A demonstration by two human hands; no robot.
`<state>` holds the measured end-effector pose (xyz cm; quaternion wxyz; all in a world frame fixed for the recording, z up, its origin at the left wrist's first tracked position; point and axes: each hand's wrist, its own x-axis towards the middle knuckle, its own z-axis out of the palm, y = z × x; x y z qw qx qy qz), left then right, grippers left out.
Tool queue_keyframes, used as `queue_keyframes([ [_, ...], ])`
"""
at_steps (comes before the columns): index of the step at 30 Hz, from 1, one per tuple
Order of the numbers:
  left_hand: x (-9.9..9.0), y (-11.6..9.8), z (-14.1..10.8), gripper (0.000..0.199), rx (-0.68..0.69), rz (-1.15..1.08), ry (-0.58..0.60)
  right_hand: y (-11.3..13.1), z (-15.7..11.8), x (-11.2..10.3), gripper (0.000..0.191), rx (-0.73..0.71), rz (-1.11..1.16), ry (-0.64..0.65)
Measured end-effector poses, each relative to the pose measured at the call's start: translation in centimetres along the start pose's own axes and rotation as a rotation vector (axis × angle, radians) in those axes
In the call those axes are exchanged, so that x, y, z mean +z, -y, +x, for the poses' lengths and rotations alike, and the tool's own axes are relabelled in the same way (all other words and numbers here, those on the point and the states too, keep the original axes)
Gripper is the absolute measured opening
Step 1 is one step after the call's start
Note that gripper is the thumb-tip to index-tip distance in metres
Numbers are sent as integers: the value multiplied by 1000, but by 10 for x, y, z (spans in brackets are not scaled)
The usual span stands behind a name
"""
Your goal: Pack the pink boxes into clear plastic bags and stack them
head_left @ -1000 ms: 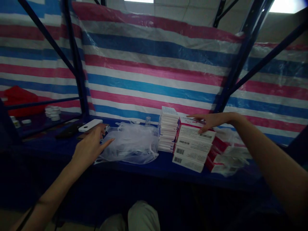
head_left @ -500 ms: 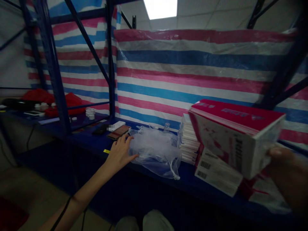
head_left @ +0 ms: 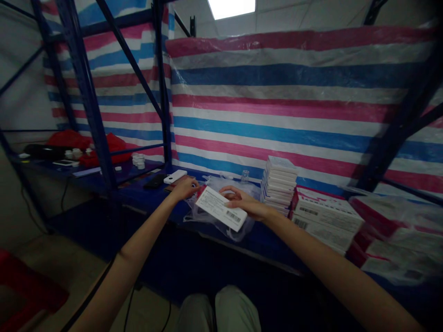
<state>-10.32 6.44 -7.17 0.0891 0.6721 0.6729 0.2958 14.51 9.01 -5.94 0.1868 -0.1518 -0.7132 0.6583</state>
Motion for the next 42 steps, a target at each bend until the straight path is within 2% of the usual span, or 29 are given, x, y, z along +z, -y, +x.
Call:
queue_keyframes([
  [2, 0, 6, -3, 29, -4, -52, 23, -2, 1, -12, 55, 10, -48, -122],
  [5, 2, 11, -11, 35, 44, -270, 70, -2, -1, -30, 53, 28, -148, -289],
  [7, 5, 9, -15, 38, 106, -411, 103, -1, -3, -39, 55, 37, -230, -347],
  [9, 8, 4, -15, 35, 139, -533, 97, 1, -4, -46, 58, 43, -339, -350],
  [12, 10, -8, -12, 27, 86, -714, 47, 9, -3, -53, 57, 34, -551, -250],
  [15, 10, -19, -8, 22, 2, -782, 21, 19, 1, -57, 52, 38, -712, -1],
  [17, 9, -24, -7, 21, 8, -779, 21, 21, 6, -59, 52, 77, -764, 141],
  [19, 9, -28, -9, 21, 56, -795, 64, 18, 13, -61, 58, 110, -782, 177],
  [21, 11, -29, -12, 22, 101, -827, 131, 11, 22, -62, 67, 121, -772, 126],
  [23, 13, -28, -15, 24, 116, -831, 151, 3, 31, -60, 73, 118, -747, 38],
  [29, 13, -24, -29, 23, 104, -685, -163, -10, 56, -45, 75, 241, -708, -261],
  [32, 10, -25, -36, 24, 106, -661, -132, -17, 67, -39, 72, 186, -843, -411],
  [34, 10, -26, -38, 25, 99, -691, -74, -24, 74, -39, 74, 112, -948, -452],
  [36, 10, -26, -37, 25, 89, -733, -41, -32, 79, -44, 80, 27, -1051, -403],
  [38, 9, -26, -34, 25, 90, -781, -50, -37, 79, -53, 80, -37, -1153, -274],
  [40, 8, -24, -30, 24, 96, -826, -94, -37, 75, -63, 73, -19, -1268, -134],
  [42, 5, -21, -26, 23, 102, -870, -157, -33, 65, -71, 67, 73, -1435, -60],
])
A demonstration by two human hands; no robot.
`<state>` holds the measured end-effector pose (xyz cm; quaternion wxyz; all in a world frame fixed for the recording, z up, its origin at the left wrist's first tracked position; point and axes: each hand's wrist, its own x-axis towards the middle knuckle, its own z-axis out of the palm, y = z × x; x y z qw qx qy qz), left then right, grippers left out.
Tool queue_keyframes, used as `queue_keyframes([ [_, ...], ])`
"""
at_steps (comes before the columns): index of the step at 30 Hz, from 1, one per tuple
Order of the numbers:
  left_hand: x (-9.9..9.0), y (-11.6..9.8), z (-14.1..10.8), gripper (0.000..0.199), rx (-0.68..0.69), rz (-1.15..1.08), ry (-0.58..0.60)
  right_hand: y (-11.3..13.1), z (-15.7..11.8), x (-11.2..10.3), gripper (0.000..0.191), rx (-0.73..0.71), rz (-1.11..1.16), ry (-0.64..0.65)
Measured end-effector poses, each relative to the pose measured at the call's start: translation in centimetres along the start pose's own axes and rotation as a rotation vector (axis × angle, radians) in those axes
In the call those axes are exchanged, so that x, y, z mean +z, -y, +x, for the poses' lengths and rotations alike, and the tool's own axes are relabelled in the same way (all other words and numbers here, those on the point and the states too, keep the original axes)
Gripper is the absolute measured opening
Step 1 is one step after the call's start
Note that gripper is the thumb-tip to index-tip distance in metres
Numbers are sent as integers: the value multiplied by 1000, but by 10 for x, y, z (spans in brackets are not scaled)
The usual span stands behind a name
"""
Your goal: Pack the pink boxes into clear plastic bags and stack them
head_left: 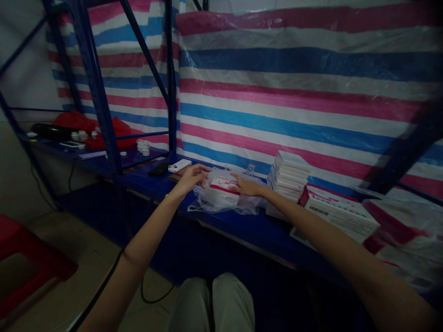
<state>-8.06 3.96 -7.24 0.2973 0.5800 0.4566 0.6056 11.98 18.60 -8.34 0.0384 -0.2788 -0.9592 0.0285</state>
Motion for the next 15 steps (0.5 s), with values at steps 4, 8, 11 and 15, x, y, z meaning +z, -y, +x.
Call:
queue_keyframes([
  [4, -8, 3, 9, 20, 40, -64, -94, 1, -28, -18, 53, -28, -373, 31],
  [8, -8, 3, 14, 20, 85, -50, -150, 17, -54, -43, 38, -158, -624, 10],
  [11, -3, -2, 15, 19, 140, -28, -177, 21, -63, -58, 31, -158, -684, 67],
  [15, 3, -8, 14, 18, 210, 8, -142, 16, -59, -53, 23, -322, -737, 67],
])
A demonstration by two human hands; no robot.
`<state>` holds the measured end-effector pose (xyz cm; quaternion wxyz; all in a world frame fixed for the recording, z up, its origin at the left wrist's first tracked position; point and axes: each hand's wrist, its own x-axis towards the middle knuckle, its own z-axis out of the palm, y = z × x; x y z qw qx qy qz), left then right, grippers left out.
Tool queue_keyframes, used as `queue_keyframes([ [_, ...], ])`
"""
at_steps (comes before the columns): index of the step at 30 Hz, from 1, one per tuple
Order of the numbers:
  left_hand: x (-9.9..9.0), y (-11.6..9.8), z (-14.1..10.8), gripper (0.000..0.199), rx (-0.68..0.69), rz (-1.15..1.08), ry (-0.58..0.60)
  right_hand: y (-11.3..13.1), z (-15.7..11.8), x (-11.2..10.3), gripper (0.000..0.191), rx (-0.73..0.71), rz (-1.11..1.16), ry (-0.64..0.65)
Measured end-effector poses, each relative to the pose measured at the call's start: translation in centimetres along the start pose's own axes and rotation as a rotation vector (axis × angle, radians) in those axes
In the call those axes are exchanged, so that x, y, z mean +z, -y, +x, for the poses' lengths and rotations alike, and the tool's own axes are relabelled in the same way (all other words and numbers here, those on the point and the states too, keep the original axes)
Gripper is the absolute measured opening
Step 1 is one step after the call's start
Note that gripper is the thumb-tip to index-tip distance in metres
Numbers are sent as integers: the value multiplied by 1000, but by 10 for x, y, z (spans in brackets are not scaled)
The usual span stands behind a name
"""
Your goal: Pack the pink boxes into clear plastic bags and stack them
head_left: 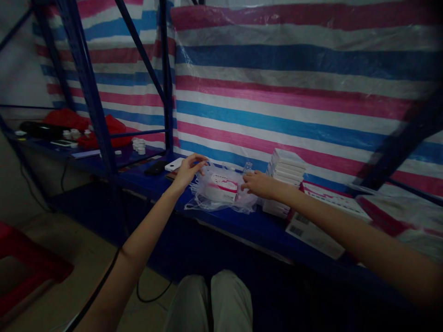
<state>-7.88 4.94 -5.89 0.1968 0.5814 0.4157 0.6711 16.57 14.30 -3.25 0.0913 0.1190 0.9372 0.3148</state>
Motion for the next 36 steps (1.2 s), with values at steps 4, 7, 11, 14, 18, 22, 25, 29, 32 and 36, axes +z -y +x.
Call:
queue_keyframes([
  [4, 1, -4, -2, 19, 60, 35, 31, 7, 15, 17, 53, -80, -35, -24],
  [7, -1, -6, -4, 18, 77, 58, 62, 8, 25, 16, 56, 55, 76, 188],
  [11, -6, -8, -8, 18, 58, 60, 108, 0, 27, 2, 49, 196, 247, 315],
  [14, -7, -8, -11, 17, 32, 72, 136, -5, 21, 0, 30, 198, 300, 343],
  [18, -6, -7, -15, 20, 14, 95, 179, -8, 11, 6, 16, 128, 518, 486],
  [22, -3, -9, -18, 23, 15, 81, 241, -19, 0, 7, 17, 52, 839, 359],
  [25, 0, -11, -17, 22, 11, 29, 199, -31, -7, 0, 21, 7, 996, 169],
  [29, 2, -12, -15, 22, 4, -40, 91, -34, -16, -9, 30, 56, 988, -109],
  [32, 2, -12, -15, 22, 4, -38, 98, -17, -23, -11, 42, 102, 817, -151],
  [36, 0, -12, -17, 24, -8, 5, 172, 16, -37, -9, 45, -21, 636, -42],
])
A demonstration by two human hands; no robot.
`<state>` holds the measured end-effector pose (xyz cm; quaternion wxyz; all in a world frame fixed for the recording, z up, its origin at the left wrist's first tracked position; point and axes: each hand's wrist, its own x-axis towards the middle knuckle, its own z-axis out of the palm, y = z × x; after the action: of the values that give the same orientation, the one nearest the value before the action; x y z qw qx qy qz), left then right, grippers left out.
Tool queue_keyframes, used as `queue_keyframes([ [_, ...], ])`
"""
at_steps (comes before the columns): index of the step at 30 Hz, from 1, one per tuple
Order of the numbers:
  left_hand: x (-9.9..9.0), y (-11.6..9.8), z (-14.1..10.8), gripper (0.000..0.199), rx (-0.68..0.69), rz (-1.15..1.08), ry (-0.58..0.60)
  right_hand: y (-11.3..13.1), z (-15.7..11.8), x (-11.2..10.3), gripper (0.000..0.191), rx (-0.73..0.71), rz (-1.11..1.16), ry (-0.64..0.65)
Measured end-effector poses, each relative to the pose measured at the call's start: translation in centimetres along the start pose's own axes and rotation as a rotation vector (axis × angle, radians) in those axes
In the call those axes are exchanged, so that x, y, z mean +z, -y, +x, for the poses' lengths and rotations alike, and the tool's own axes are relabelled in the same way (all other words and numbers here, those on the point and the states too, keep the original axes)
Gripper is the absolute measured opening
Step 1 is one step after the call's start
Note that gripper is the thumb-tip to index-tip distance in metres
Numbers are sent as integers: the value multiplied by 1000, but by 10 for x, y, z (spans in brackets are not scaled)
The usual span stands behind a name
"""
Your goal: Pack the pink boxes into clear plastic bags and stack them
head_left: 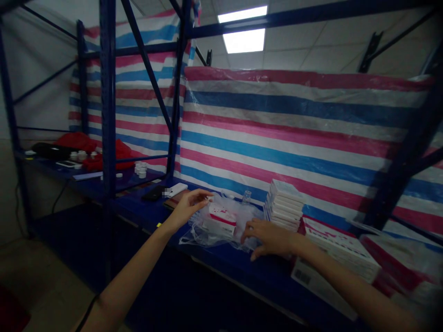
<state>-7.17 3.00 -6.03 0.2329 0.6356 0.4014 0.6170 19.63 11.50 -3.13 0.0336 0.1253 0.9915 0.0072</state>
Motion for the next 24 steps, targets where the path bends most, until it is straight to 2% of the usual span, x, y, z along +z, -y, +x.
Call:
queue_keyframes([
  [3, 0, -3, -3, 23, 7, -25, 39, 7, -17, 8, 41, -4, -49, -6],
  [7, 1, -8, -7, 22, 6, -35, 59, -6, -42, 17, 60, 70, -213, -67],
  [8, 1, -9, -8, 22, 1, -37, 59, -9, -47, 20, 56, 105, -293, -93],
  [11, 2, -9, -8, 27, -6, -38, 30, -12, -54, 24, 18, 174, -403, -166],
  [13, 4, -8, -8, 31, 27, -10, 12, -8, -53, 22, 5, 167, -265, -215],
  [16, 10, -7, -4, 30, 138, 161, -36, 0, -37, 18, 23, 195, 129, -443],
  [20, 37, -9, 12, 21, 221, 508, -119, 2, 16, 26, 43, 245, 638, -791],
  [22, 52, -9, 23, 20, 236, 581, -42, 0, 46, 33, 50, 213, 788, -882],
  [24, 61, -8, 33, 20, 260, 606, 62, -5, 72, 37, 62, 193, 844, -929],
])
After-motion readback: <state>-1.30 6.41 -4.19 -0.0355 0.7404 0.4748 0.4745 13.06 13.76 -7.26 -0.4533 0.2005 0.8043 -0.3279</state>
